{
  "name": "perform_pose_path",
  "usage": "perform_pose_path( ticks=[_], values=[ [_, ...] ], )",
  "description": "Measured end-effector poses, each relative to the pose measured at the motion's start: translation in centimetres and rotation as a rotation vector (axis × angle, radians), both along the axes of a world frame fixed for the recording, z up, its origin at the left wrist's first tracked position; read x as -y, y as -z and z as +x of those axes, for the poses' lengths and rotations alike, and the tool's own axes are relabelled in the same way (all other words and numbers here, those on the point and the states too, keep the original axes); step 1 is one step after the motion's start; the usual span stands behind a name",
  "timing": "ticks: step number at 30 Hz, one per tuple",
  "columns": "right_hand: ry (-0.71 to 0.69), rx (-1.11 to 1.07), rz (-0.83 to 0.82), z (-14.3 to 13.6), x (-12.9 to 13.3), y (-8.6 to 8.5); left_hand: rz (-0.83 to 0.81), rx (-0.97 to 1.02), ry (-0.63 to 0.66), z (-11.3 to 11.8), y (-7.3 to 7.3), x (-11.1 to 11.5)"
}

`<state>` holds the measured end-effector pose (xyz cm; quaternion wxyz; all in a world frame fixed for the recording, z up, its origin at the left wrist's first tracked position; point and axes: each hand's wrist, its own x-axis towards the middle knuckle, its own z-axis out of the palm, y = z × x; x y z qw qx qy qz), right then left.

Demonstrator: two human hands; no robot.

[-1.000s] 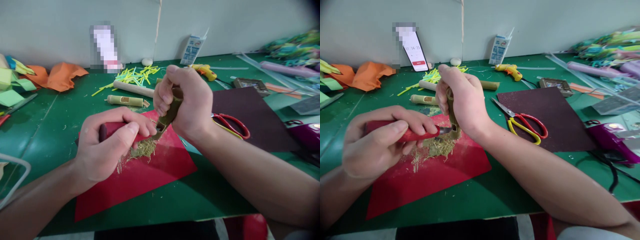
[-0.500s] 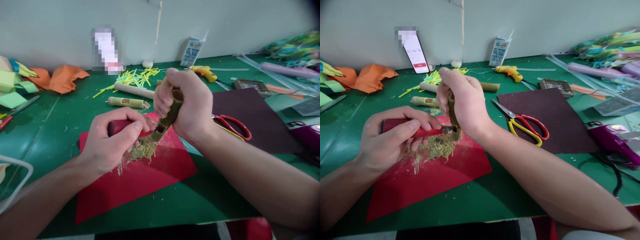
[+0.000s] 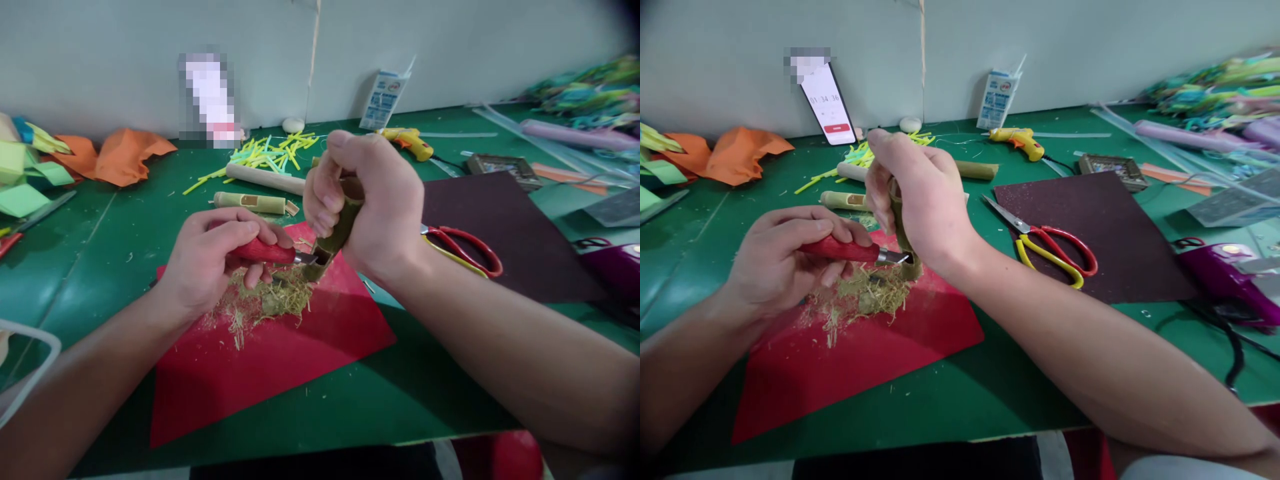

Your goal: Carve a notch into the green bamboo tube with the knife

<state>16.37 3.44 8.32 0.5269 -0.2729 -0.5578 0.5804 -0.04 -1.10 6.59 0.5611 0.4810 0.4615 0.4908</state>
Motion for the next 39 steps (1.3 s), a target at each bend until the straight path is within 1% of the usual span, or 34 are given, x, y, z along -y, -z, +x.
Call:
perform_pose_path(
  ticks=[4,8,13,15,17,21,22,25,26,28,31,33,36,38,39],
  values=[
    [-0.026,-0.034,0.024,-0.1,0.1,0.0,-0.019,0.047,0.005,-0.3,0.6,0.2],
    [-0.038,-0.093,0.013,-0.1,0.2,0.1,-0.034,0.089,0.016,-0.4,1.0,0.5],
    [-0.035,-0.093,0.026,-0.1,0.6,0.1,-0.053,0.067,0.012,0.1,1.6,1.1],
    [-0.035,-0.086,0.055,-0.1,0.6,0.2,-0.023,0.019,0.031,0.2,1.4,1.4],
    [-0.031,-0.075,0.071,-0.1,0.5,0.2,0.027,-0.128,0.066,0.2,0.7,1.7],
    [-0.045,0.003,0.068,0.1,0.0,0.2,0.174,-0.616,0.109,-0.5,-1.6,1.6],
    [-0.051,0.023,0.069,0.2,-0.1,0.1,0.213,-0.710,0.130,-0.8,-2.0,1.5],
    [-0.117,0.068,0.064,0.4,0.0,-0.1,0.264,-0.905,0.203,-1.4,-2.7,1.2],
    [-0.147,0.091,0.063,0.5,0.0,-0.2,0.294,-0.963,0.236,-1.6,-2.7,1.2],
    [-0.186,0.165,0.061,0.6,0.2,-0.3,0.406,-1.080,0.310,-1.9,-2.9,1.3],
    [-0.194,0.249,0.062,0.7,0.1,-0.4,0.565,-1.229,0.412,-2.3,-3.0,1.7],
    [-0.215,0.227,0.071,0.8,0.0,-0.5,0.641,-1.290,0.443,-2.5,-2.8,1.8],
    [-0.268,0.167,0.090,0.9,-0.1,-0.5,0.752,-1.354,0.458,-2.8,-2.1,1.8],
    [-0.278,0.176,0.076,0.9,-0.1,-0.5,0.776,-1.385,0.460,-2.8,-1.6,1.7],
    [-0.279,0.187,0.066,0.9,0.0,-0.5,0.759,-1.400,0.467,-2.7,-1.3,1.7]
  ],
)
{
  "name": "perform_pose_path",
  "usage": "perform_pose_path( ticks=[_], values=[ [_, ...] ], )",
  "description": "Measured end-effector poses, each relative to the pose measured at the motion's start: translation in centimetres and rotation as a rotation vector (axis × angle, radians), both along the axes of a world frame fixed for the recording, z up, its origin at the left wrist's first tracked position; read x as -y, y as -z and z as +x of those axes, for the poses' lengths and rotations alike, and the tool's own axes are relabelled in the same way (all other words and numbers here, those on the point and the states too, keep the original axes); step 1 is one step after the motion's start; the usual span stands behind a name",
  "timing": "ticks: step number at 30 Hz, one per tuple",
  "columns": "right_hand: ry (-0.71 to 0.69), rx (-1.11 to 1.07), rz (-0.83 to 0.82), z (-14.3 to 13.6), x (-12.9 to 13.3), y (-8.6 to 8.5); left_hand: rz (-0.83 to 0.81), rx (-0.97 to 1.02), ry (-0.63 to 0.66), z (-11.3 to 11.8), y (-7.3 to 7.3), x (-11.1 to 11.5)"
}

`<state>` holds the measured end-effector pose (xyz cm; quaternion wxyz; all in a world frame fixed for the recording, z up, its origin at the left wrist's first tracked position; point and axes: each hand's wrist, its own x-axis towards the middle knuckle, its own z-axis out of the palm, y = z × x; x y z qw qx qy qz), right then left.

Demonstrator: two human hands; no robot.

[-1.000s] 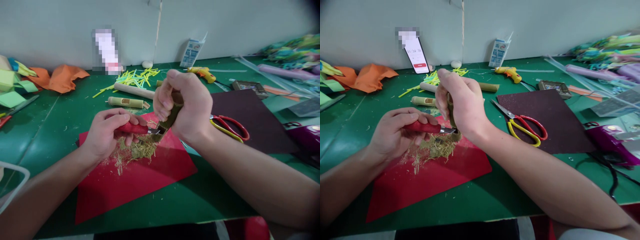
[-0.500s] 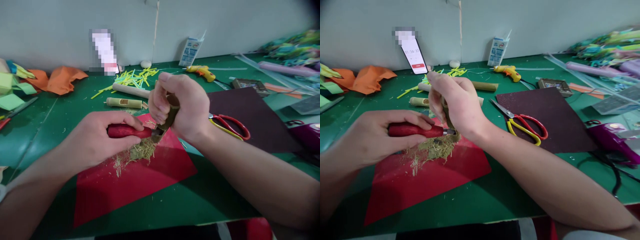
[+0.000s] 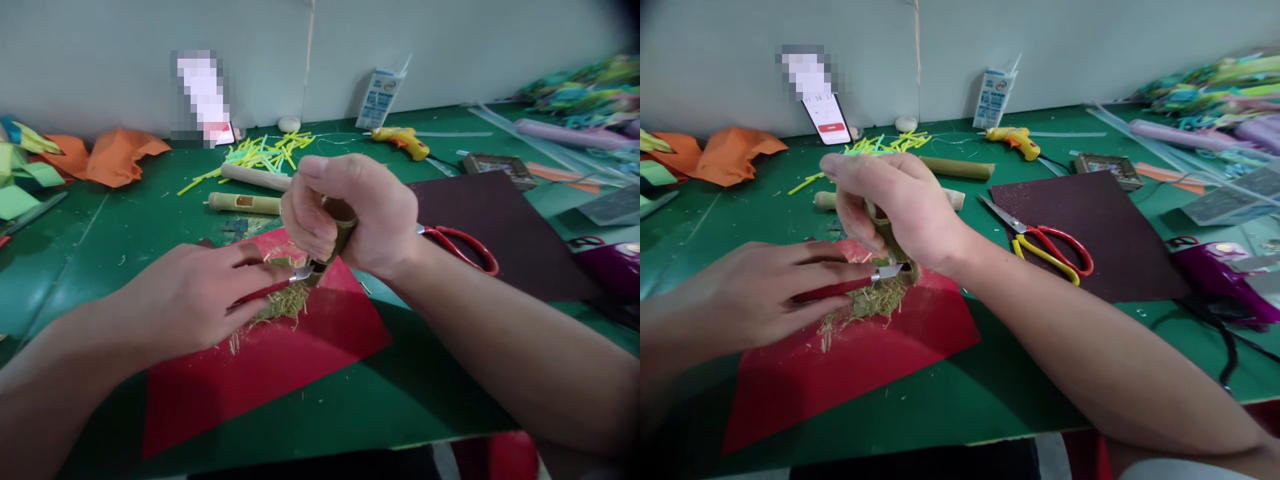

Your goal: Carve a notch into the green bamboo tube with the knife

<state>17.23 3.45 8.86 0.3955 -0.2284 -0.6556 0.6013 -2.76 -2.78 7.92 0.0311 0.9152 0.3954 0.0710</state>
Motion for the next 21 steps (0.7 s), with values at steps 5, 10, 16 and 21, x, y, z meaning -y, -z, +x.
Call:
perform_pose_path(
  ticks=[5,10,16,21],
  values=[
    [0.035,-0.110,-0.015,-0.5,0.5,0.1,-0.175,-0.056,-0.104,0.5,0.4,-0.2],
    [0.164,-0.217,-0.008,-1.0,0.6,0.2,-0.209,0.028,-0.105,0.7,1.0,-0.2],
    [0.290,-0.266,-0.002,-0.6,0.2,0.2,-0.198,0.158,-0.129,1.2,2.0,-0.1],
    [0.382,-0.265,-0.057,-0.5,0.1,0.2,-0.268,0.275,-0.183,1.9,2.1,0.1]
  ],
)
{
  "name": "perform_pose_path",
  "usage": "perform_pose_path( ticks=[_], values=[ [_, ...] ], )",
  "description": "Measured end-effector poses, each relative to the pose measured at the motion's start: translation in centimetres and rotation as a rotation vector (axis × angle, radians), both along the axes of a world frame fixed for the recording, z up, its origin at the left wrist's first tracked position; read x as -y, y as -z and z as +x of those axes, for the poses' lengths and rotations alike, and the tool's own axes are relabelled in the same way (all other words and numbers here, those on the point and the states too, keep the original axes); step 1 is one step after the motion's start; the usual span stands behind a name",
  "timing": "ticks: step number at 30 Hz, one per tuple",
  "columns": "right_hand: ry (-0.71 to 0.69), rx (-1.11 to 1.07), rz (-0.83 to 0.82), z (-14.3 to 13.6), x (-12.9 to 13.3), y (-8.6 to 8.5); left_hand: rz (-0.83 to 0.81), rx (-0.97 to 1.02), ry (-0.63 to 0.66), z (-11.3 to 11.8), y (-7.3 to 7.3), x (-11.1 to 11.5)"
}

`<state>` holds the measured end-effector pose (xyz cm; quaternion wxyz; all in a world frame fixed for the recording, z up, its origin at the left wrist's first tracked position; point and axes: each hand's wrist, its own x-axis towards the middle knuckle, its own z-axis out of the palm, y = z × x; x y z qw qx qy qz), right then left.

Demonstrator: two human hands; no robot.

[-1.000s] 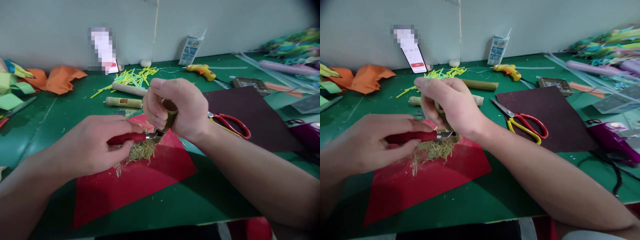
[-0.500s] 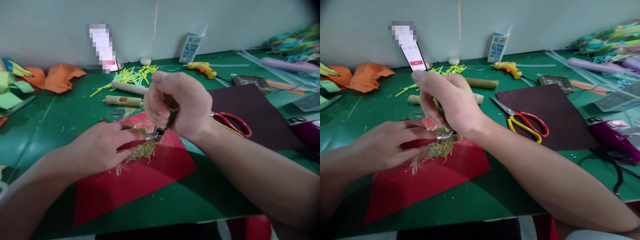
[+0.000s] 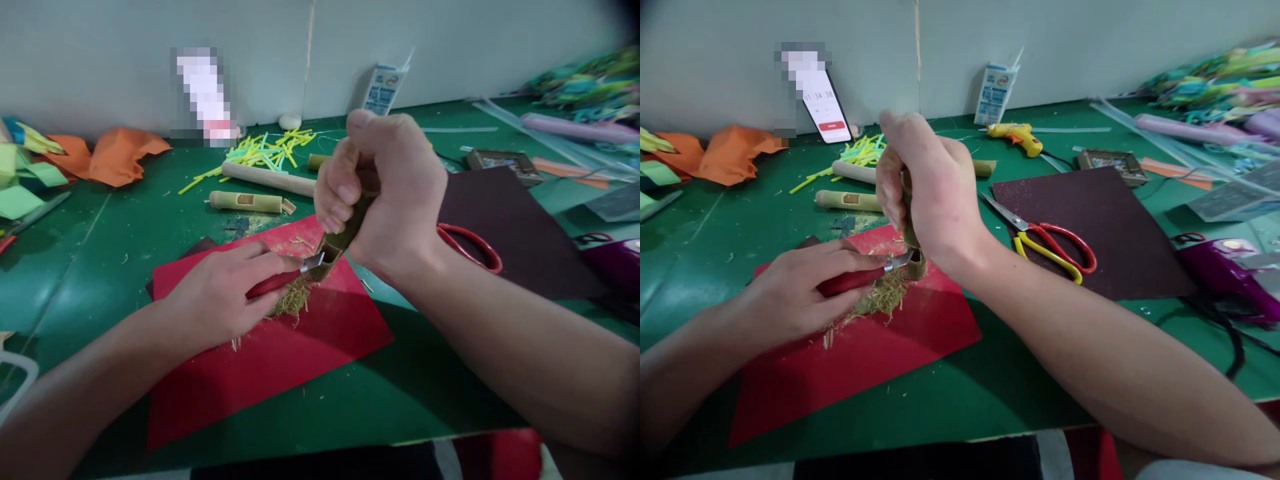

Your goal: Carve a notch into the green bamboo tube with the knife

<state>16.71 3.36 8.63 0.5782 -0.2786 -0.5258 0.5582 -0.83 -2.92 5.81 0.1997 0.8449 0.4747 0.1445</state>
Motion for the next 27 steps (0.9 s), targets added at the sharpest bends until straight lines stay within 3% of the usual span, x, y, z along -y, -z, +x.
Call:
perform_pose_path(
  ticks=[7,10,13,16,20,22,27],
  values=[
    [-0.006,-0.026,0.041,-0.1,0.1,0.2,-0.047,-0.022,-0.044,0.9,0.3,0.7],
    [0.020,0.047,-0.001,0.3,-0.3,0.3,-0.005,-0.019,-0.026,0.7,-0.6,0.8],
    [0.022,-0.034,-0.037,0.8,-0.9,0.3,-0.024,-0.005,-0.045,-0.4,-1.9,0.3],
    [0.016,-0.246,-0.153,1.2,-1.4,0.0,-0.139,0.063,-0.191,-1.7,-2.7,-0.9],
    [0.010,-0.361,-0.173,1.5,-1.7,-0.3,-0.099,0.335,-0.456,-2.1,-2.4,-2.5],
    [0.013,-0.353,-0.158,1.6,-1.9,-0.3,-0.177,0.413,-0.505,-1.7,-2.0,-2.9],
    [0.003,-0.356,-0.110,2.1,-2.7,0.1,-0.491,0.529,-0.381,-0.6,-1.0,-2.5]
  ],
)
